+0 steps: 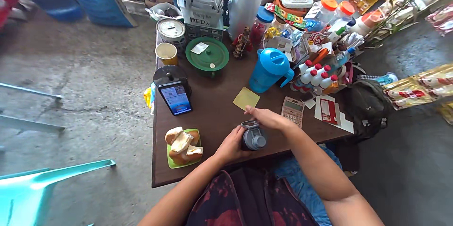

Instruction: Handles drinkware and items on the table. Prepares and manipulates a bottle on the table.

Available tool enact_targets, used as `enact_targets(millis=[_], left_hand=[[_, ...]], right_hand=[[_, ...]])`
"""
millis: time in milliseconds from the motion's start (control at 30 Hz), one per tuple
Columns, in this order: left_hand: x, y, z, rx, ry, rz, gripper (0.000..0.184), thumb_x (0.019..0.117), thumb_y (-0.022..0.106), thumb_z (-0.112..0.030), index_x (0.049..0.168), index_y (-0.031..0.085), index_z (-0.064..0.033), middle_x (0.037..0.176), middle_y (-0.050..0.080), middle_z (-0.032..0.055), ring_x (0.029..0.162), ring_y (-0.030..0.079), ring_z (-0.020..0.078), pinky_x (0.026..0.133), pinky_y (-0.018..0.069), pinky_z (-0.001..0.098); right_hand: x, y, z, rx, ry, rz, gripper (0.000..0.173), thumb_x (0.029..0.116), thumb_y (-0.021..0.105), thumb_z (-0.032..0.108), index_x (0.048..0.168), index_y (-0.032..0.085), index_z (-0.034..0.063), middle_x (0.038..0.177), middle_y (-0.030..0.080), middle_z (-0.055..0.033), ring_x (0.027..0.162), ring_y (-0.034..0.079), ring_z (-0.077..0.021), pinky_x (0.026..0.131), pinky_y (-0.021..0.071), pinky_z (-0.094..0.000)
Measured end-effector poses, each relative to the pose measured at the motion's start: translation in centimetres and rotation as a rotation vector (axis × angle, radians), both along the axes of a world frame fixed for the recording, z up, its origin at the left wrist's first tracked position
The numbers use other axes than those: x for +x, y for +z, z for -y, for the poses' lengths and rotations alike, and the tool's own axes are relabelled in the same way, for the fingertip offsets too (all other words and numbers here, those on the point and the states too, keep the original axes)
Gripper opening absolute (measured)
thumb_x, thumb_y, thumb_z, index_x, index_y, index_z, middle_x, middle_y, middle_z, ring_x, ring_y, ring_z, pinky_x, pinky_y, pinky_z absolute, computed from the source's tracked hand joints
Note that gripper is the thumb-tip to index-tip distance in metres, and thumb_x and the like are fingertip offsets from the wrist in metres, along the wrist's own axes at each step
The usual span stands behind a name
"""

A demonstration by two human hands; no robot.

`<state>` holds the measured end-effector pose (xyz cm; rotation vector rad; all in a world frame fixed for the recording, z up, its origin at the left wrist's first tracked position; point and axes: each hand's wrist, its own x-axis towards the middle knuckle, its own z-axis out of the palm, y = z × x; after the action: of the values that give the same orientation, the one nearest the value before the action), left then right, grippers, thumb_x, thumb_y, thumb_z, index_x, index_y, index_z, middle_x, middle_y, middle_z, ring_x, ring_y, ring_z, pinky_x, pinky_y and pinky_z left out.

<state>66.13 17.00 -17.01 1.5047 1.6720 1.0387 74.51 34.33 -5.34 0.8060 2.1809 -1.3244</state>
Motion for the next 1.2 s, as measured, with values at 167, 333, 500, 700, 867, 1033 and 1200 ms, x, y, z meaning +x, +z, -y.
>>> enact_targets(millis=[167,333,500,700,867,1033,1200], left_hand=[[0.0,0.2,0.0,0.018,0.001,0.006,0.090,0.0742,0.089,-0.032,0.143,0.047,0.0069,0.139,0.055,0.0261,0.131,0.055,0.0359,0.112,0.0439,0.0469],[0.0,0.2,0.0,0.027,-0.007,0.024,0.088,0.0755,0.089,-0.032,0.144,0.047,0.0055,0.139,0.056,0.0245,0.131,0.055,0.0342,0.112,0.0440,0.0463],[0.1,0.3,0.0,0.034,-0.002,0.022,0.089,0.0737,0.090,-0.031,0.142,0.048,0.0057,0.138,0.056,0.0252,0.129,0.056,0.0354,0.110,0.0454,0.0478],[0.0,0.2,0.1,0.029,-0.009,0.020,0.087,0.0756,0.088,-0.032,0.143,0.048,0.0069,0.138,0.056,0.0252,0.129,0.056,0.0339,0.111,0.0453,0.0458],[0.0,-0.1,0.3,0.059,0.005,0.032,0.083,0.0768,0.086,-0.029,0.141,0.049,0.0073,0.138,0.057,0.0245,0.129,0.057,0.0331,0.111,0.0450,0.0451],[0.0,0.1,0.1,0.043,-0.006,0.012,0.086,0.0747,0.088,-0.031,0.141,0.049,0.0071,0.139,0.056,0.0258,0.130,0.056,0.0347,0.111,0.0450,0.0470],[0.0,0.2,0.1,0.043,-0.011,0.032,0.084,0.0769,0.086,-0.031,0.142,0.048,0.0055,0.138,0.057,0.0242,0.130,0.056,0.0322,0.111,0.0451,0.0448]], right_hand=[[-0.1,-2.7,-1.6,-0.244,-0.228,-0.207,0.042,0.1118,0.039,0.029,0.136,0.054,-0.0020,0.112,0.068,-0.0142,0.096,0.066,-0.0140,0.088,0.0526,-0.0318],[3.0,-0.2,-0.7,-0.233,-0.437,-0.703,0.039,0.1097,0.035,0.029,0.134,0.057,0.0072,0.099,0.069,-0.0014,0.093,0.065,-0.0096,0.090,0.0536,-0.0313],[5.7,1.9,0.7,0.199,0.082,-0.756,0.066,0.0863,0.077,0.037,0.136,0.056,-0.0006,0.134,0.060,-0.0152,0.122,0.060,-0.0198,0.102,0.0530,-0.0388],[7.0,3.5,4.0,0.491,0.635,-0.525,0.066,0.0824,0.073,-0.002,0.143,0.058,0.0171,0.146,0.059,-0.0105,0.139,0.050,-0.0385,0.106,0.0477,-0.0569],[7.1,4.2,5.2,0.626,0.703,-0.461,0.064,0.0865,0.064,-0.008,0.143,0.059,0.0230,0.160,0.045,-0.0080,0.149,0.036,-0.0413,0.115,0.0386,-0.0580],[5.0,3.5,6.0,0.708,0.498,-0.165,0.040,0.1007,0.064,0.029,0.134,0.063,0.0070,0.133,0.064,-0.0177,0.123,0.059,-0.0424,0.086,0.0556,-0.0558],[5.0,3.9,6.0,0.777,0.213,0.008,0.093,0.0883,0.041,0.084,0.133,0.062,0.0055,0.114,0.071,-0.0175,0.100,0.070,-0.0376,0.078,0.0547,-0.0562]])
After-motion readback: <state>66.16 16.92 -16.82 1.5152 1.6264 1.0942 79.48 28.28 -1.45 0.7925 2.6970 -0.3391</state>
